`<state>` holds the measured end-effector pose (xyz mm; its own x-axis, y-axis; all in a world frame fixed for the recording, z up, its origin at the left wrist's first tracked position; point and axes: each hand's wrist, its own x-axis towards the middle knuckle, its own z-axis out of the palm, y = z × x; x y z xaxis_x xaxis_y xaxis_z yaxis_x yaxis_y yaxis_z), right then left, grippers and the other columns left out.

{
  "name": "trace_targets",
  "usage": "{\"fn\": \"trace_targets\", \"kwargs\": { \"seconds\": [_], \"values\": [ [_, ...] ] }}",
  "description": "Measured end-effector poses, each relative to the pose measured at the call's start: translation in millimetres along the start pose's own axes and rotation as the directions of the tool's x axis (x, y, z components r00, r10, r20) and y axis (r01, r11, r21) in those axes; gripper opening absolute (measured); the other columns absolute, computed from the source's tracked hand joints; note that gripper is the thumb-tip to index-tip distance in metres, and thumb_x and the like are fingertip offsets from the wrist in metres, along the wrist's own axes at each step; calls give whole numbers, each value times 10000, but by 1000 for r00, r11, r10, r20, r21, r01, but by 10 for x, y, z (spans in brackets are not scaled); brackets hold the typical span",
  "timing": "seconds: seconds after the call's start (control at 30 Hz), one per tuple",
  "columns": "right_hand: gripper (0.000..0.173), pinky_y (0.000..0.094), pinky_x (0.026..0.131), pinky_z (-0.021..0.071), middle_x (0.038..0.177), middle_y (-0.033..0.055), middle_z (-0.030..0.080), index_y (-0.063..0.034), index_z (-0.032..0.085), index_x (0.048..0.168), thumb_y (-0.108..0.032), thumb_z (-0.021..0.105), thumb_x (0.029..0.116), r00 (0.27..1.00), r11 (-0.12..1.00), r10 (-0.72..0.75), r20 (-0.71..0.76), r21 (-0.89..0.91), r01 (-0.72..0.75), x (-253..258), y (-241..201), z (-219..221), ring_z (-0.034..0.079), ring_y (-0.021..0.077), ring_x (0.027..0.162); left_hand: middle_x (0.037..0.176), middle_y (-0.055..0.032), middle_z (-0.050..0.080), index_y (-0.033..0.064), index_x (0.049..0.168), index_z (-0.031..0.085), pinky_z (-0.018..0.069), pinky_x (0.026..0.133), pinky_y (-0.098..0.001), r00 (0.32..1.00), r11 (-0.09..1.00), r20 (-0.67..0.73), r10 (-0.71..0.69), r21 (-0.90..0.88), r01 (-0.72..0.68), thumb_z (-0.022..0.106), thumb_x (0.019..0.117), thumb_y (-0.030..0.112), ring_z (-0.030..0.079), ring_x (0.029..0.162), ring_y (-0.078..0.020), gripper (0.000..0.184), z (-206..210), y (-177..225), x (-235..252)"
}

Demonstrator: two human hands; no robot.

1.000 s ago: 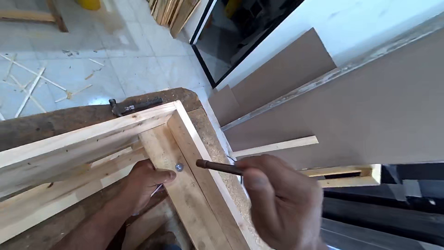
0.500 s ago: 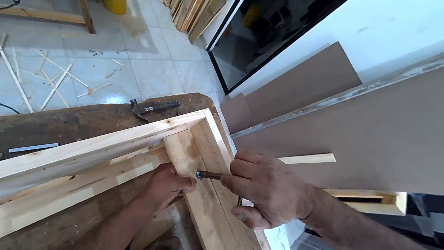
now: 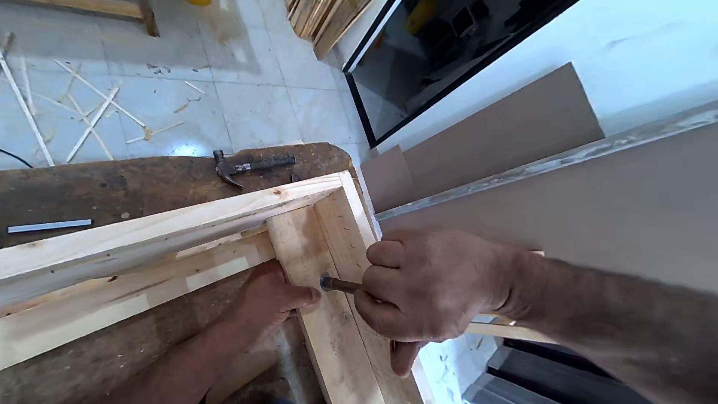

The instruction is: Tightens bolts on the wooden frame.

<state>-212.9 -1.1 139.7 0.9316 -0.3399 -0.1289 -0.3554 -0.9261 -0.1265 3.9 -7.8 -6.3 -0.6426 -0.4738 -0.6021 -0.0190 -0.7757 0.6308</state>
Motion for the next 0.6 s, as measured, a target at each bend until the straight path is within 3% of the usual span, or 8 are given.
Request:
{"fn": "trace_targets", "kwargs": {
  "seconds": [0.07,0.1,0.17,0.23,0.3,0.4,0.5,0.6],
  "values": [
    [573,326,441,351,604,3,458,-115,619,798,-596,419,1037,961,971,228,-155,-34,-236,-2,-230,128,479,186,526,972,-141,749,-20,1064,678,634,765,-346,1000,1000,1,12,4,-12,788,812,-44,743,860,-219,276,-5,-3,6],
    [599,327,438,367,591,10,456,-110,616,790,-573,358,1069,878,900,417,-236,-30,-436,47,-411,206,484,188,513,966,-140,750,-19,1053,683,635,766,-347,1000,1000,1,23,-1,-23,791,804,-42,743,857,-217,273,-11,-15,6],
    [608,328,428,394,553,4,467,-131,618,730,-559,358,1075,514,566,775,-368,43,-823,327,-759,327,511,175,490,933,-130,752,-12,1022,699,631,762,-343,999,999,-10,41,-8,-41,805,779,-26,740,839,-204,265,-14,-38,-1],
    [576,339,401,406,524,-14,483,-154,617,666,-549,432,1042,100,148,916,-388,94,-985,704,-900,320,537,164,465,891,-126,744,-16,1008,693,629,743,-337,998,999,-26,48,-16,-49,772,814,-51,734,801,-197,213,18,-19,-18],
    [573,363,398,415,523,-12,488,-163,604,664,-571,446,1034,-100,-67,951,-292,118,-991,901,-902,252,557,180,466,875,-126,743,-12,995,706,625,722,-339,996,997,-55,74,-2,-75,736,816,-64,729,786,-196,189,49,-31,-47],
    [578,346,389,415,531,-35,481,-188,605,697,-608,410,1043,-41,7,971,-234,201,-980,708,-949,138,548,146,464,904,-134,738,-2,1025,701,621,735,-353,988,988,0,153,28,-153,726,803,-16,724,808,-202,223,10,-72,-27],
    [564,329,537,520,699,5,630,-138,732,923,-576,405,1063,56,261,894,-445,415,-872,119,-1457,35,620,126,624,1037,-112,741,38,1134,675,620,836,-373,931,986,326,165,-24,-166,716,868,125,728,937,-198,282,-368,-166,89],
    [552,203,659,476,799,-39,570,-177,680,1102,-546,269,1095,-138,178,873,-467,570,-802,-429,-2295,259,551,14,714,989,-61,730,97,1068,707,594,744,-306,872,992,473,124,-89,-93,609,887,118,701,863,-139,206,-603,-253,188]
  ]
}}
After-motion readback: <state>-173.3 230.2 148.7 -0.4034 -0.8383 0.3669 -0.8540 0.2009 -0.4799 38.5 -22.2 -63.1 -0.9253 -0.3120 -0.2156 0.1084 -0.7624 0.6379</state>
